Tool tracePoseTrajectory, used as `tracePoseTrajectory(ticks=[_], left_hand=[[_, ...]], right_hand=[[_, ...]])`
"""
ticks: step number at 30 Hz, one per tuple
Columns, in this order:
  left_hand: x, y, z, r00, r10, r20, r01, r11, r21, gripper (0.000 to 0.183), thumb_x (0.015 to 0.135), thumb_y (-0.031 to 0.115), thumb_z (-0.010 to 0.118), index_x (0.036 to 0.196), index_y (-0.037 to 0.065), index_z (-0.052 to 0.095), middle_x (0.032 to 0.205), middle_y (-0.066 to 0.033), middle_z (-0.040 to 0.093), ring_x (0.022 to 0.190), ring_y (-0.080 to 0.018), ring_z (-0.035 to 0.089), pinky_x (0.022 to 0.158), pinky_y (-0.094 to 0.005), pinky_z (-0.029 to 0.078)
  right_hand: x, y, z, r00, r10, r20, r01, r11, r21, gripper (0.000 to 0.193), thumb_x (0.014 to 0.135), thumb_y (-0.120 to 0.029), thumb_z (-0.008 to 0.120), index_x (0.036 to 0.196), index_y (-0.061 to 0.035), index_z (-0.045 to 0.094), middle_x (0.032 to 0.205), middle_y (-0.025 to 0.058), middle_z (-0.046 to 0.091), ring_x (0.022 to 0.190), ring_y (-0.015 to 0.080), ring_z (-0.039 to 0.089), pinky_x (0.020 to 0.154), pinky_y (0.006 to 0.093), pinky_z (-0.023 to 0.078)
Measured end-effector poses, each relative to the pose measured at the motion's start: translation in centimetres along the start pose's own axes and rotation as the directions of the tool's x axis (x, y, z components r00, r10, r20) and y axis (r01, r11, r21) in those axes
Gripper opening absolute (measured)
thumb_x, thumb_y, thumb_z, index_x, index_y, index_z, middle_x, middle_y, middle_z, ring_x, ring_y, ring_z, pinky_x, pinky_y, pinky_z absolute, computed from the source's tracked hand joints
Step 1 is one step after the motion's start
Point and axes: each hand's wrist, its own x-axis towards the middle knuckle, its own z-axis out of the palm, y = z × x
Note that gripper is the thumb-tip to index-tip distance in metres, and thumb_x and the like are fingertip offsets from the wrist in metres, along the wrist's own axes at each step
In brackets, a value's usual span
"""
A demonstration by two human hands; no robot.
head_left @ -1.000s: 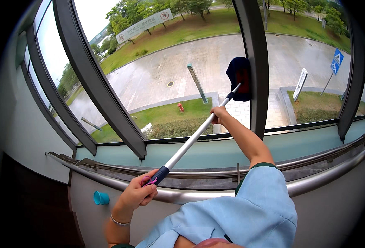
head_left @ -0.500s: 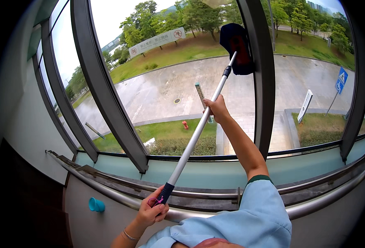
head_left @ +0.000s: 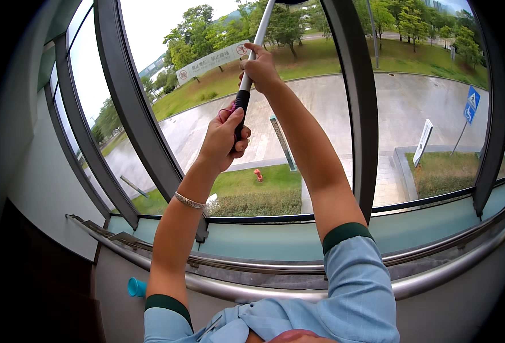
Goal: The person is cleaning glass window panes using a long-handled scrubber tool in a building corridor.
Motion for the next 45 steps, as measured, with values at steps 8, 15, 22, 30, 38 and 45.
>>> tracePoseTrajectory(ticks=[8,15,22,30,38,45], left_hand=[[-5.9,-3.0,-1.8,0.999,-0.031,0.039,0.025,0.989,0.145,0.056,0.096,0.026,0.054,0.146,0.017,0.03,0.06,-0.0005,0.05,0.037,-0.0072,0.042,0.031,-0.0211,0.026],[-12.8,-6.0,-3.3,0.986,-0.146,0.08,0.145,0.989,0.013,0.053,0.098,0.022,0.05,0.146,0.015,0.03,0.063,-0.0041,0.048,0.039,-0.0075,0.038,0.035,-0.02,0.031],[-18.8,-7.7,-5.0,0.965,-0.259,0.046,0.258,0.966,0.027,0.053,0.099,0.018,0.048,0.147,0.012,0.028,0.064,-0.0031,0.047,0.042,-0.0059,0.036,0.036,-0.0196,0.031],[-24.2,-8.1,-6.1,0.931,-0.356,-0.075,0.364,0.915,0.174,0.055,0.096,0.013,0.051,0.146,0.006,0.03,0.062,-0.0015,0.046,0.043,-0.0045,0.035,0.037,-0.0189,0.029],[-26.5,-6.6,-5.9,0.91,-0.386,-0.149,0.412,0.808,0.423,0.054,0.092,0.008,0.052,0.144,0.006,0.035,0.062,0.0014,0.045,0.047,-0.003,0.036,0.039,-0.0186,0.03],[-26.3,-5.9,-5.4,0.913,-0.356,-0.202,0.399,0.663,0.634,0.057,0.088,0.002,0.056,0.143,0.008,0.04,0.064,0.0047,0.047,0.052,-0.002,0.039,0.046,-0.0176,0.033]], right_hand=[[2.2,1.0,-2.8,0.983,0.078,-0.168,-0.101,0.986,-0.134,0.065,0.077,0.008,0.05,0.138,-0.01,0.041,0.097,0.0182,0.055,0.05,0.0225,0.057,0.044,0.041,0.053],[-0.1,4.5,-7.0,0.966,0.181,-0.185,-0.228,0.934,-0.274,0.062,0.076,0.001,0.053,0.135,-0.0146,0.047,0.096,0.0144,0.06,0.064,0.0214,0.06,0.046,0.0372,0.053],[-6.7,5.7,-8.6,0.938,0.315,-0.142,-0.341,0.91,-0.237,0.067,0.074,0.005,0.053,0.138,-0.0139,0.041,0.079,0.0087,0.056,0.057,0.0185,0.057,0.046,0.0395,0.053],[-13.8,9.8,-11.0,0.88,0.445,-0.163,-0.467,0.874,-0.133,0.068,0.074,0.0,0.054,0.139,-0.0155,0.037,0.077,0.0087,0.055,0.054,0.0228,0.059,0.043,0.044,0.055],[-20.1,15.0,-12.1,0.757,0.589,-0.281,-0.625,0.78,-0.048,0.068,0.075,-0.002,0.054,0.139,-0.0172,0.037,0.083,0.0156,0.06,0.05,0.0247,0.06,0.037,0.0386,0.052],[-22.3,16.4,-12.7,0.712,0.607,-0.354,-0.658,0.752,-0.035,0.067,0.077,-0.003,0.051,0.14,-0.0193,0.036,0.09,0.0186,0.059,0.049,0.025,0.059,0.036,0.038,0.051]])
